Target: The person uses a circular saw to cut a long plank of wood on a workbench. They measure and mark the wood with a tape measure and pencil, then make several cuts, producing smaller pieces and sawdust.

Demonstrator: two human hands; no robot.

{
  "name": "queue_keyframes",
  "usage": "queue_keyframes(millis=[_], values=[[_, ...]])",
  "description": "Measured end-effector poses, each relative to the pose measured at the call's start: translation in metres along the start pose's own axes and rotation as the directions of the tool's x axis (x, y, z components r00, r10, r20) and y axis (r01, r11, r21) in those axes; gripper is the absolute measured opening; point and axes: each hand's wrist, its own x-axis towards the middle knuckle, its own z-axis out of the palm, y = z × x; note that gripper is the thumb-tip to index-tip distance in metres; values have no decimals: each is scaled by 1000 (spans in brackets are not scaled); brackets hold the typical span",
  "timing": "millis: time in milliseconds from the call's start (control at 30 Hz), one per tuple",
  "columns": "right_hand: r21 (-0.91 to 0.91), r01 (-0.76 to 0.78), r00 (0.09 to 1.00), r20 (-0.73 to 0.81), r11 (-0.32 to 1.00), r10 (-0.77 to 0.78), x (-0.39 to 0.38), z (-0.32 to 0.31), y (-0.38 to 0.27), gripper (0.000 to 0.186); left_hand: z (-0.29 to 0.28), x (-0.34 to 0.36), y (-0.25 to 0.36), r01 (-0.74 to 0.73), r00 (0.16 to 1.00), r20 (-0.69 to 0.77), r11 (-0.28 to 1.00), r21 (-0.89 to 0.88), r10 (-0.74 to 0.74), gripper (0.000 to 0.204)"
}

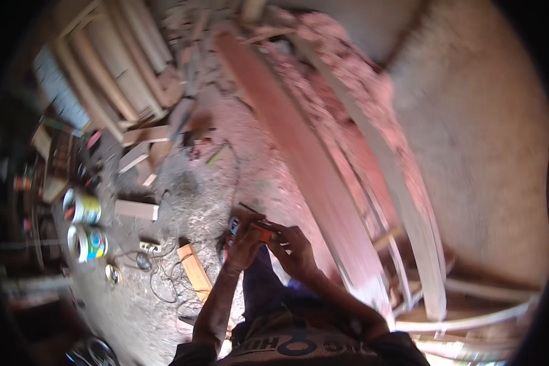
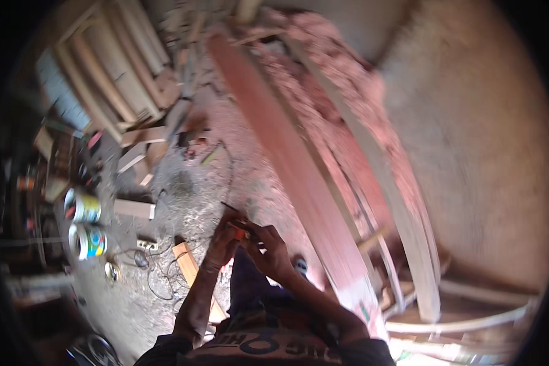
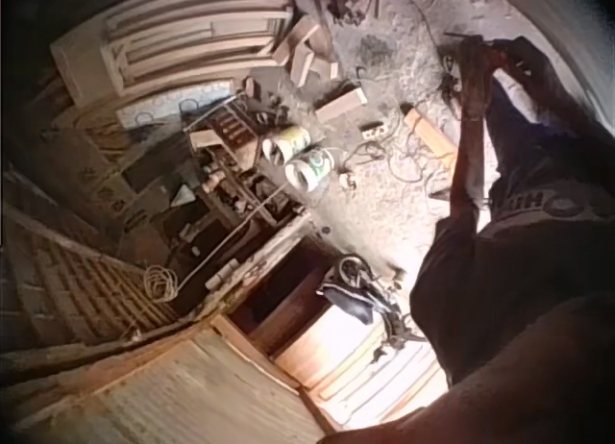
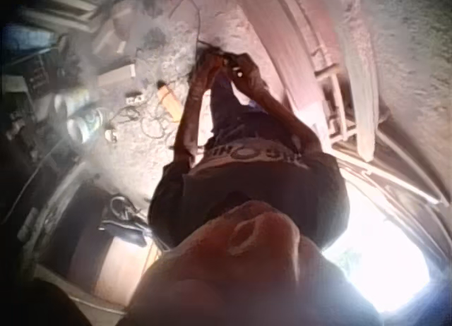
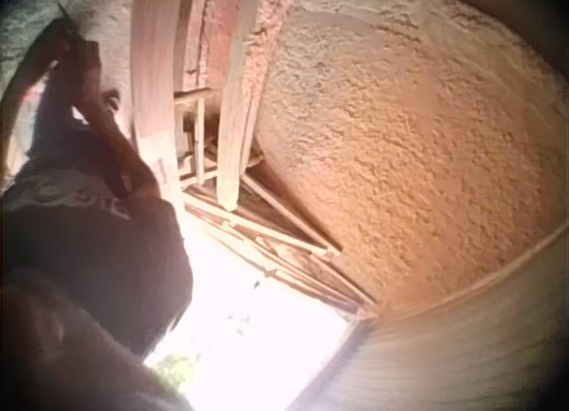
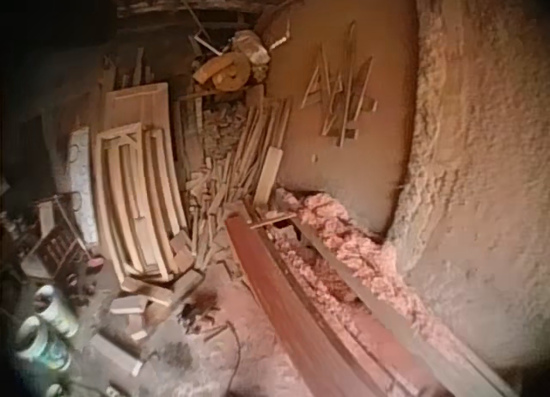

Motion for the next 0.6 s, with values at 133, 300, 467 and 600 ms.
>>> queue_keyframes(millis=[133,300,467,600], values=[[118,-63,995,-74,991,72,-124,-69,52,33,76,-69,-52,303,932,42,838,455,-360,43],[409,-388,907,9,826,422,-230,-132,70,24,133,-119,-112,202,860,152,599,775,-487,55],[287,-424,902,41,859,431,-265,-167,90,24,183,-114,-128,-211,801,324,269,940,-503,59],[307,-481,869,45,821,493,-254,-195,88,31,194,-114,-164,-40,829,211,321,946,-518,58]])
